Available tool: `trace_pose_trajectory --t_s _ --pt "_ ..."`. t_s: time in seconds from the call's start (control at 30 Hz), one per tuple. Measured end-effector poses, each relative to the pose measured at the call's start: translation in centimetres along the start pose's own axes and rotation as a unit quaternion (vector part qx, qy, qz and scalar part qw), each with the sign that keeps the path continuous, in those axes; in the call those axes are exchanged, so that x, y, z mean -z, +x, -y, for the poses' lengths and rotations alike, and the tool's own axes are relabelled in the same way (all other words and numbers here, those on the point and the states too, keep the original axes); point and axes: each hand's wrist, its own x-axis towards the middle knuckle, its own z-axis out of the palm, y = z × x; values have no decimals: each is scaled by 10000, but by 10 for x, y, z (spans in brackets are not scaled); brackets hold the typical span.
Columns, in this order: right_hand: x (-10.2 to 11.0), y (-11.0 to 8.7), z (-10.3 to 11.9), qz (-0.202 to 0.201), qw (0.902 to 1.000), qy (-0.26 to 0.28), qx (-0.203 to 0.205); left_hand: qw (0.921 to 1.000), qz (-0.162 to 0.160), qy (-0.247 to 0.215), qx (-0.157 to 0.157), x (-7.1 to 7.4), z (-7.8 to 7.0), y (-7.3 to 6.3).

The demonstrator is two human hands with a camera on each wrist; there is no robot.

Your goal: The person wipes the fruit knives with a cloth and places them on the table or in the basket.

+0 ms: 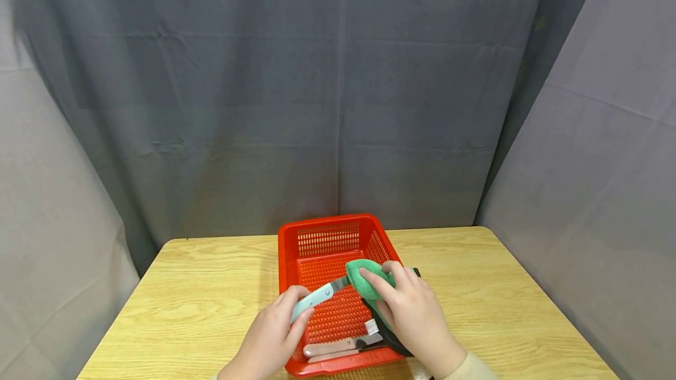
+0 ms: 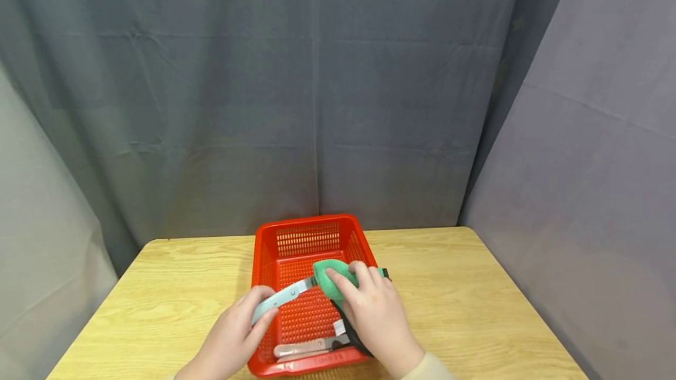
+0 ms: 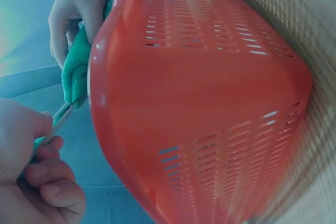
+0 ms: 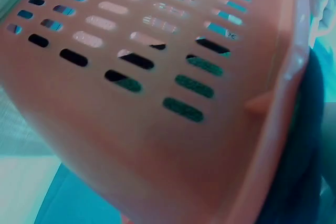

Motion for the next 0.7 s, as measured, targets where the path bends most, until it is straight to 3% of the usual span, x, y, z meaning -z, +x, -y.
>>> trace_pose_trajectory --t_s 0.43,0.7 --pt "-2 -2 -4 160 9997 -32 -208 9999 139 58 77 1 2 -1" --pt "-2 -3 -8 -53 9994 79 -333 9995 211 46 217 2 2 -1"
